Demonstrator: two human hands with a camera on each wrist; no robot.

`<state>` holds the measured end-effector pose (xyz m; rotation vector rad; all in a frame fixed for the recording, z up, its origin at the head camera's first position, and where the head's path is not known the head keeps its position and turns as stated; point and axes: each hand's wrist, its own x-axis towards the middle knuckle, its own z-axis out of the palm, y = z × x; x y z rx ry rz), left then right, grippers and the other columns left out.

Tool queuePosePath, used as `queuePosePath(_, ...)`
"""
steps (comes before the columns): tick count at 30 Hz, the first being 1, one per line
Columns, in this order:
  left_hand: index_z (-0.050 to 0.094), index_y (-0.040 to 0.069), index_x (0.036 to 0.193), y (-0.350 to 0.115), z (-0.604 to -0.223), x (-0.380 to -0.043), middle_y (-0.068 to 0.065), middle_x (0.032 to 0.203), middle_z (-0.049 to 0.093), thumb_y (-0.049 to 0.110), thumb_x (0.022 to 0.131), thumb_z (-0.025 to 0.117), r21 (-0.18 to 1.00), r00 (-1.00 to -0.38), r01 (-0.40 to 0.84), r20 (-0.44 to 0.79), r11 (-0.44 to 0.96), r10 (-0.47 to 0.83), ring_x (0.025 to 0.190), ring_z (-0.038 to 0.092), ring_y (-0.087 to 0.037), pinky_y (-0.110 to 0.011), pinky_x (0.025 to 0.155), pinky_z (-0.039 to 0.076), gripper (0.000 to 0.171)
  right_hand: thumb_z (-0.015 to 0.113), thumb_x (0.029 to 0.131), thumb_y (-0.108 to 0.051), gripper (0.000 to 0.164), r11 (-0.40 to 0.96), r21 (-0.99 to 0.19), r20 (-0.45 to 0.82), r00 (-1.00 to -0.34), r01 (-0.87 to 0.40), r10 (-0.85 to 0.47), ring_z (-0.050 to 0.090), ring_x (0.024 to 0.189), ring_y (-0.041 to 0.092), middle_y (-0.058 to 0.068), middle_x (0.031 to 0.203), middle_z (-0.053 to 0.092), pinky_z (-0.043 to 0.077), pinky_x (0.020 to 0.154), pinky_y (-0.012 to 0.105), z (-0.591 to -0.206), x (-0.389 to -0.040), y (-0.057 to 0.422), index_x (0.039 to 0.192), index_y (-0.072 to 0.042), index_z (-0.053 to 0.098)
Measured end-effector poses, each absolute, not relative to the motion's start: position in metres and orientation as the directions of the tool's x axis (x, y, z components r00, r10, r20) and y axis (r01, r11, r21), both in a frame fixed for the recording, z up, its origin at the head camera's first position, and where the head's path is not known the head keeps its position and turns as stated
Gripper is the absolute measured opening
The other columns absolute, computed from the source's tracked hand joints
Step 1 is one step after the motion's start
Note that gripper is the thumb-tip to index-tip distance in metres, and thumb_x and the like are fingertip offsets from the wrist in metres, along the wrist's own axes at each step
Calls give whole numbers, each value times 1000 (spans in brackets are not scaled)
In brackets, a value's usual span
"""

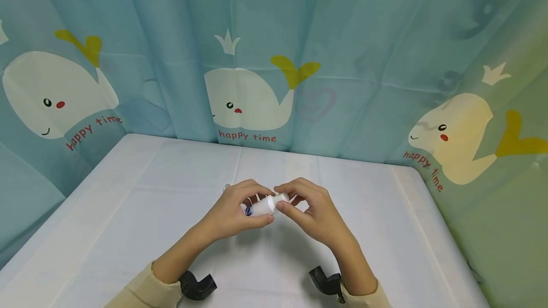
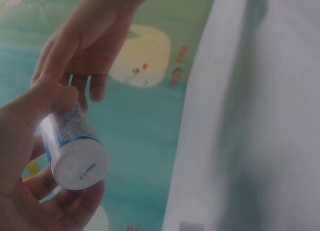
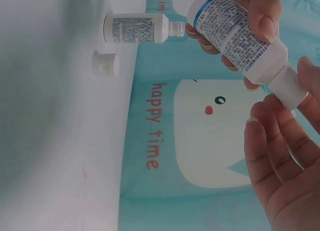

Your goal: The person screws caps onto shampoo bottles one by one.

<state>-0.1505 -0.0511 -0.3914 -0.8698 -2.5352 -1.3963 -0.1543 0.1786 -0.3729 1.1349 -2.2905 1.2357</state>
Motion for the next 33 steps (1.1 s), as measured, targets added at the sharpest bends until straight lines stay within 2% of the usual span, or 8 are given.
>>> queuePosePath(4,71,22,110,-52,-391,-151,13,95,62,32,79,82,733,-826,541,372,413,423,77,58,-5,-24,67,52,35,82,79,0,42,287,-567,583,-623,-772,-521,65,105,15,6,117,69,57,78,27,-372,-154,180,118,-10,69)
queuePosePath(7,71,22,110,-52,-391,-151,13,95,63,32,78,83,732,-827,541,372,415,421,77,58,-5,-24,67,51,35,78,79,6,45,262,-560,589,-600,-786,-542,64,110,16,8,121,68,57,79,26,-372,-154,181,119,-11,69)
queuePosePath(14,71,23,110,-53,-391,-150,13,96,63,33,79,82,732,-824,542,366,413,433,79,57,-5,-24,69,51,35,72,80,14,42,220,-532,612,-551,-818,-567,66,102,15,7,114,70,56,77,22,-372,-155,181,114,-11,71)
queuePosePath(18,71,24,111,-53,-391,-150,13,96,63,34,79,82,733,-826,539,364,414,431,79,57,-5,-24,69,51,35,73,80,14,42,240,-531,603,-561,-813,-567,66,96,13,4,113,69,55,75,20,-372,-156,181,112,-13,72)
queuePosePath(24,71,24,111,-53,-391,-150,14,95,62,34,79,82,734,-828,537,364,416,427,78,57,-5,-24,68,51,35,76,81,9,38,260,-546,586,-584,-797,-562,65,96,12,1,110,70,53,72,19,-372,-156,182,112,-13,72)
queuePosePath(33,71,25,110,-53,-391,-151,14,94,62,33,79,81,731,-823,544,372,411,428,77,57,-5,-25,67,51,34,77,81,5,39,257,-547,584,-583,-797,-565,65,96,13,2,109,70,53,74,19,-372,-155,182,115,-14,71)
